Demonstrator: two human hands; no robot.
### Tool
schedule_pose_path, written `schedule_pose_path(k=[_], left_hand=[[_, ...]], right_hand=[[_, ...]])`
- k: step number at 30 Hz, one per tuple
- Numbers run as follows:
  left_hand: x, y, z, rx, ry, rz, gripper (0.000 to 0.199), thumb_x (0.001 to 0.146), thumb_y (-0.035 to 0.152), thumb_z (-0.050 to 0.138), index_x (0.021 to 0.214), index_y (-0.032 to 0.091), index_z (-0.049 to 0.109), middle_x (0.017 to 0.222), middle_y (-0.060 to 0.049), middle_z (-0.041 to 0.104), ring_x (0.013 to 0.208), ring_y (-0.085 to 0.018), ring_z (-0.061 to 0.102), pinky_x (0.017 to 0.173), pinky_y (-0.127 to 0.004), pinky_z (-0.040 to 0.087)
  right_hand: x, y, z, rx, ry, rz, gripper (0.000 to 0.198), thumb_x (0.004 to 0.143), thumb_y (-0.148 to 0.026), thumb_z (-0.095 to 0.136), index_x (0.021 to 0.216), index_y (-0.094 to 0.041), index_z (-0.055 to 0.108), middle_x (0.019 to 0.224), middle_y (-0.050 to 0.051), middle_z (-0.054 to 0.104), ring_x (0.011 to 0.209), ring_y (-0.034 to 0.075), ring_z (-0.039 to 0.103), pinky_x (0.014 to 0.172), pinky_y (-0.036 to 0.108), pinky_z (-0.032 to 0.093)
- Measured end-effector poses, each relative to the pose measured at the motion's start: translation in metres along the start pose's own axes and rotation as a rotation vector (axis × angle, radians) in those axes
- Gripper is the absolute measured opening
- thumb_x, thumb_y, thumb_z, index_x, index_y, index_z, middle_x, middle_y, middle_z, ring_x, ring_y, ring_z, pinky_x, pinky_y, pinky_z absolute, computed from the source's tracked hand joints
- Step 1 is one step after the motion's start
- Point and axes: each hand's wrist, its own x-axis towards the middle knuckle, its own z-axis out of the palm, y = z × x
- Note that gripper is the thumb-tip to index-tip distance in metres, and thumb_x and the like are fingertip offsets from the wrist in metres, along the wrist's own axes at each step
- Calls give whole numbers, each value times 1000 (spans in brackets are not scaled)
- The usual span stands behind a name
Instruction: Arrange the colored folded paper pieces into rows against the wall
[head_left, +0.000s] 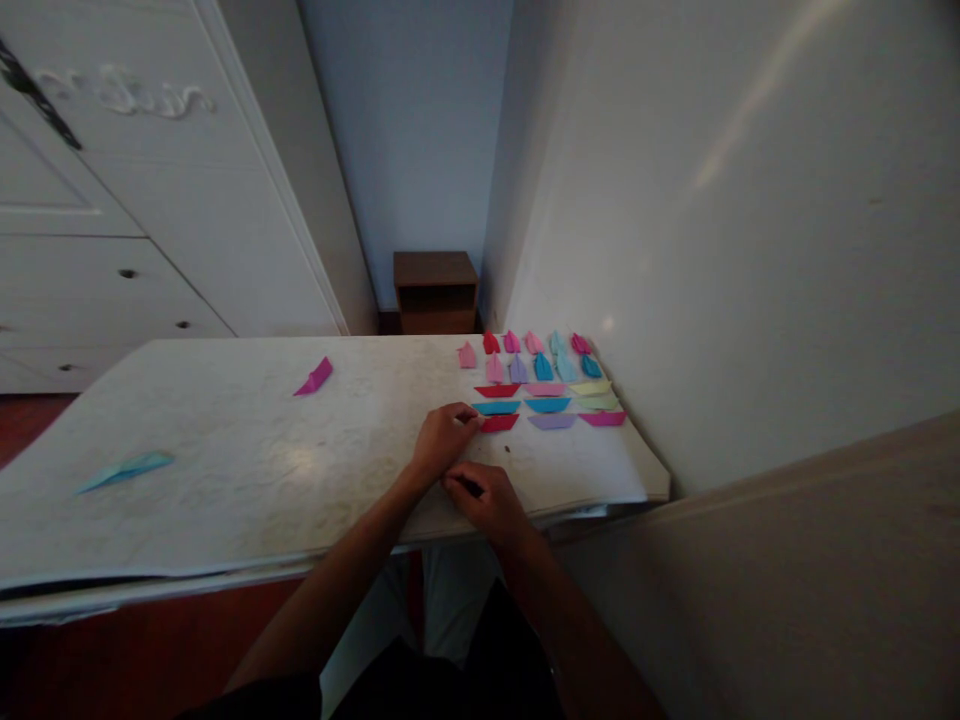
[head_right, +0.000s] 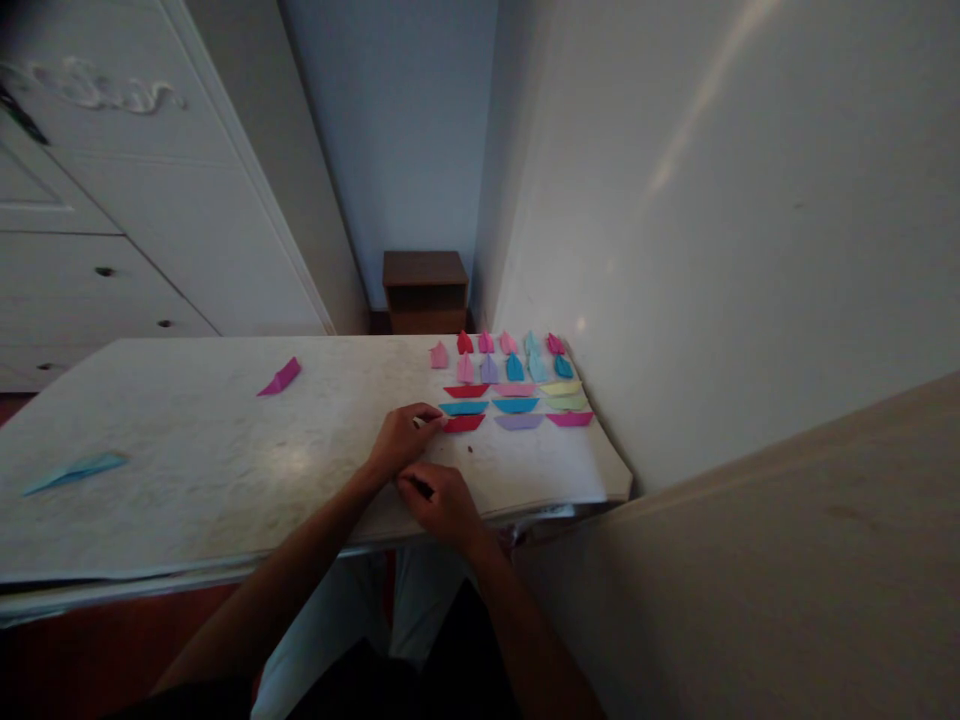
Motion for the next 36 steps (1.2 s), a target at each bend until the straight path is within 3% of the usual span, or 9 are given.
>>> schedule_pose_path(k=[6,21,26,30,33,36], left_hand=[[-5,-2,-7,196,142,132,23,79,28,69,99,18,70,106,-7,65,89,-20,64,81,-30,50],[-4,-7,-8,381,-12,156,30,81,34,68,109,22,68,115,-8,61,99,-24,63,85,-32,49],[-11,-12,-11,323,16,206,27,83,34,66,107,21,68,111,-7,63,98,-21,63,87,-30,48],[-34,-27,-33,233,96,237,22,87,32,62,103,18,68,98,-5,66,82,-16,63,81,-27,49],[-59,-48,-64,165,175,224,18,87,27,60,97,16,69,88,-4,67,66,-12,58,71,-26,49],[-85,-69,-100,113,245,163,16,86,26,58,92,18,69,82,-3,69,62,-12,57,66,-25,47]], right_hand=[[0,0,0,3,-17,11,21,88,-30,54,90,-18,71,77,2,69,67,15,60,64,24,44],[1,-3,3,-66,23,26,25,88,-35,54,87,-17,71,72,3,67,65,15,58,62,24,45],[1,-5,4,-73,43,35,27,87,-38,54,86,-17,70,68,2,65,61,14,57,58,24,45],[0,-6,3,-60,60,71,30,87,-41,54,88,-16,71,66,2,64,58,14,55,53,23,43],[0,-5,4,-24,66,126,34,86,-45,56,90,-15,71,63,2,62,56,14,55,51,23,43],[7,-6,8,-11,103,188,37,84,-48,58,89,-14,70,61,2,60,53,14,54,49,24,42]])
